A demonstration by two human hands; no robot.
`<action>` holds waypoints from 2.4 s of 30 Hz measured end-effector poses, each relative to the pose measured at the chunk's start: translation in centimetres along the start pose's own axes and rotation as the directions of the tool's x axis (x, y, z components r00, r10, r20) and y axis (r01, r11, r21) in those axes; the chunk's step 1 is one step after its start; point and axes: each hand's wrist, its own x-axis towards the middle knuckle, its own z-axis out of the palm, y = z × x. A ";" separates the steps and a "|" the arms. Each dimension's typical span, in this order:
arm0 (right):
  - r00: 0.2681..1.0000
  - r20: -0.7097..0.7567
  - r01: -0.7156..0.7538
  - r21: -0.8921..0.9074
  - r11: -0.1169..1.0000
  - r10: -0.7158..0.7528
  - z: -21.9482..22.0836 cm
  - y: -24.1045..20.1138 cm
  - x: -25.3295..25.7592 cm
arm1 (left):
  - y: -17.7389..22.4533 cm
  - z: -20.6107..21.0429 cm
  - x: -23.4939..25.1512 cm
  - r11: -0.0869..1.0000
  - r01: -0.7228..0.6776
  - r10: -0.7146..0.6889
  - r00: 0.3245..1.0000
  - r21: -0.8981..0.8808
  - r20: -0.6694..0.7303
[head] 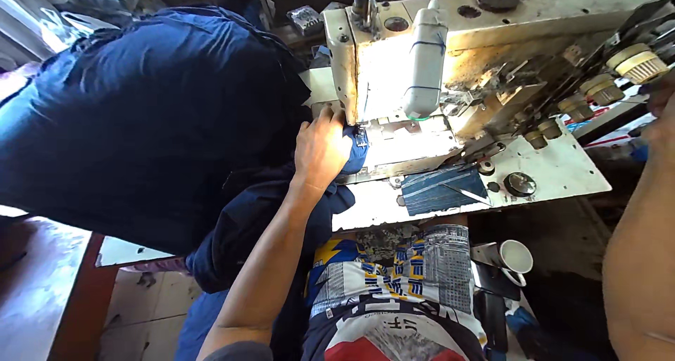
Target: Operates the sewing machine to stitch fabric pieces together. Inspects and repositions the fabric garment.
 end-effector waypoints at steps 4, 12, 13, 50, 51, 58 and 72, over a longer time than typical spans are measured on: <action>0.996 0.002 -0.086 0.143 0.986 0.087 1.8 0.1 1.4 | -0.3 0.1 -0.2 0.999 0.010 -0.011 1.000 -0.050 -0.026; 0.948 0.317 -0.163 0.432 0.887 0.020 2.9 0.6 3.3 | -0.6 0.9 -0.2 0.999 -0.006 0.003 0.996 -0.038 -0.085; 0.944 0.331 -0.157 0.448 0.880 0.001 2.8 1.1 3.4 | -0.6 0.9 -0.2 0.999 -0.009 0.006 0.996 -0.035 -0.089; 0.813 0.406 0.340 0.252 0.906 -0.418 6.1 -3.3 -24.0 | -1.4 0.5 0.3 0.989 -0.120 0.115 0.991 -0.081 -0.072; 0.775 0.474 0.328 0.264 0.907 -0.418 7.6 -2.4 -25.1 | -2.1 0.3 0.6 0.980 -0.173 0.169 0.984 -0.103 -0.050; 0.692 0.650 0.139 0.307 0.942 -0.314 11.6 0.6 -27.9 | -3.4 -1.4 2.9 0.925 -0.358 0.366 0.929 -0.129 0.047; 0.585 0.766 0.069 0.281 0.957 -0.266 15.7 -3.3 -28.7 | -2.7 -1.7 7.0 0.991 -0.071 0.077 0.996 -0.116 0.051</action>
